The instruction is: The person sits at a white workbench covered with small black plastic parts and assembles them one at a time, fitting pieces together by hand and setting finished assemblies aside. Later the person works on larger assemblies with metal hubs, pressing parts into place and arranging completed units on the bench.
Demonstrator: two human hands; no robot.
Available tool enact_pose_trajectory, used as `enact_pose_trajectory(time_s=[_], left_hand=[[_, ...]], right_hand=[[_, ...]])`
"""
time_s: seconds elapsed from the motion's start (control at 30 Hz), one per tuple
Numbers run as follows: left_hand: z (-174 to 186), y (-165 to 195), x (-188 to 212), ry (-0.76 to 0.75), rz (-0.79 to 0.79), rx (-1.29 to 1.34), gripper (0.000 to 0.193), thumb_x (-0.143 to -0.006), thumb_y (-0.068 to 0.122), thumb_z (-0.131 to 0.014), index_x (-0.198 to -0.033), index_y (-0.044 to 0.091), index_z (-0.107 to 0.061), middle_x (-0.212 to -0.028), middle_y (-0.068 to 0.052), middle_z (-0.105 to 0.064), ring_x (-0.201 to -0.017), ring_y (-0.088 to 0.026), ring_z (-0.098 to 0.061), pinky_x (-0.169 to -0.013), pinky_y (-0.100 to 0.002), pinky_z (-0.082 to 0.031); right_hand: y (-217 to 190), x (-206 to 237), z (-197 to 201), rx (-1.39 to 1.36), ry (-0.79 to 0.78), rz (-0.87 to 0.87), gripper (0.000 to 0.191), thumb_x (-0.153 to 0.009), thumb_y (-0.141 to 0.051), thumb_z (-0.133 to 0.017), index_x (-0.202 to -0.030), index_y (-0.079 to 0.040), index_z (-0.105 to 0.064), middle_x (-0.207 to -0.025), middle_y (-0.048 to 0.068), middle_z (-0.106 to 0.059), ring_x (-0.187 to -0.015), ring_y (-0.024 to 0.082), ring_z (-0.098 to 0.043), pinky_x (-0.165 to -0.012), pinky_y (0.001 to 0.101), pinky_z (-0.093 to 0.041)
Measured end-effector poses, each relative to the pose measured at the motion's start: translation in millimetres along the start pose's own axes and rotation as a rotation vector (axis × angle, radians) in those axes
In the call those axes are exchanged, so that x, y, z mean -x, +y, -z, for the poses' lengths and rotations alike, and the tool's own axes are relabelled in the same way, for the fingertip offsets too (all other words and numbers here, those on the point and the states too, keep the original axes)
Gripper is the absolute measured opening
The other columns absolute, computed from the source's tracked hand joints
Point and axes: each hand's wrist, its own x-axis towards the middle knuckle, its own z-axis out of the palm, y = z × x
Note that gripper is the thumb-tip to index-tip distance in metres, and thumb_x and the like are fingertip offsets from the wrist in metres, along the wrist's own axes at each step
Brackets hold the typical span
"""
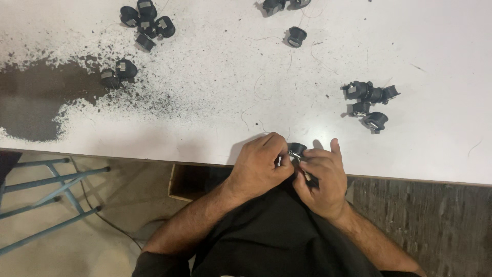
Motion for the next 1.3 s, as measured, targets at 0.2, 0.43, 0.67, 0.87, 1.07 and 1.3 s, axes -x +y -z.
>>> enact_pose_trajectory(time_s=[0.2,0.43,0.67,0.87,1.07,1.3], left_hand=[[-1.4,1.4,-1.3,0.007,-0.032,0.014,0.016,-0.081,0.001,-0.068,-0.084,0.004,-0.052,-0.075,-0.008,-0.058,-0.066,-0.026,-0.060,-0.060,-0.040,-0.051],[30.9,-14.3,-58.7,-0.189,-0.049,-0.429,0.025,-0.093,0.015,-0.071,-0.112,0.002,-0.063,-0.109,-0.014,-0.064,-0.092,-0.023,-0.064,-0.076,-0.039,-0.056],[27.4,-58.8,-176.3,-0.025,-0.377,-0.708,0.039,-0.087,0.003,-0.070,-0.126,0.006,-0.063,-0.112,-0.014,-0.061,-0.099,-0.029,-0.062,-0.072,-0.039,-0.057],[15.8,-49.3,-144.5,-0.073,-0.319,-0.627,0.028,-0.085,0.005,-0.073,-0.111,0.006,-0.063,-0.103,-0.008,-0.061,-0.097,-0.027,-0.060,-0.082,-0.044,-0.049],[1.6,-9.5,-44.0,-0.077,-0.174,-0.465,0.030,-0.084,0.016,-0.080,-0.107,0.008,-0.062,-0.108,-0.009,-0.061,-0.103,-0.026,-0.056,-0.089,-0.045,-0.043],[-14.5,21.7,3.0,0.028,-0.174,-0.386,0.042,-0.078,0.013,-0.081,-0.116,0.004,-0.065,-0.113,-0.008,-0.063,-0.112,-0.027,-0.057,-0.102,-0.049,-0.043]], right_hand=[[-8.1,-6.7,6.1,0.010,-0.047,-0.034,0.029,-0.078,0.005,-0.078,-0.101,-0.005,-0.062,-0.095,0.011,-0.069,-0.108,0.028,-0.069,-0.129,0.0585,-0.029],[18.1,-34.2,38.4,0.203,0.120,-0.065,0.021,-0.096,0.003,-0.072,-0.112,-0.001,-0.059,-0.111,0.014,-0.067,-0.115,0.029,-0.068,-0.131,0.0569,-0.029],[13.4,-30.1,30.0,0.112,0.045,-0.049,0.020,-0.084,0.008,-0.063,-0.101,-0.003,-0.062,-0.100,0.012,-0.064,-0.113,0.034,-0.065,-0.127,0.0591,-0.030],[11.3,-41.5,39.8,0.135,-0.020,-0.147,0.026,-0.083,0.001,-0.057,-0.103,-0.007,-0.072,-0.097,0.010,-0.060,-0.118,0.033,-0.058,-0.128,0.0583,-0.024],[9.0,-45.8,34.6,0.229,-0.171,-0.191,0.029,-0.099,-0.025,-0.062,-0.118,-0.007,-0.074,-0.109,0.010,-0.057,-0.127,0.033,-0.050,-0.125,0.0644,-0.012],[7.7,-47.5,30.7,0.221,-0.238,-0.164,0.040,-0.091,-0.032,-0.075,-0.122,-0.006,-0.072,-0.113,0.013,-0.056,-0.126,0.034,-0.048,-0.123,0.0665,-0.013]])
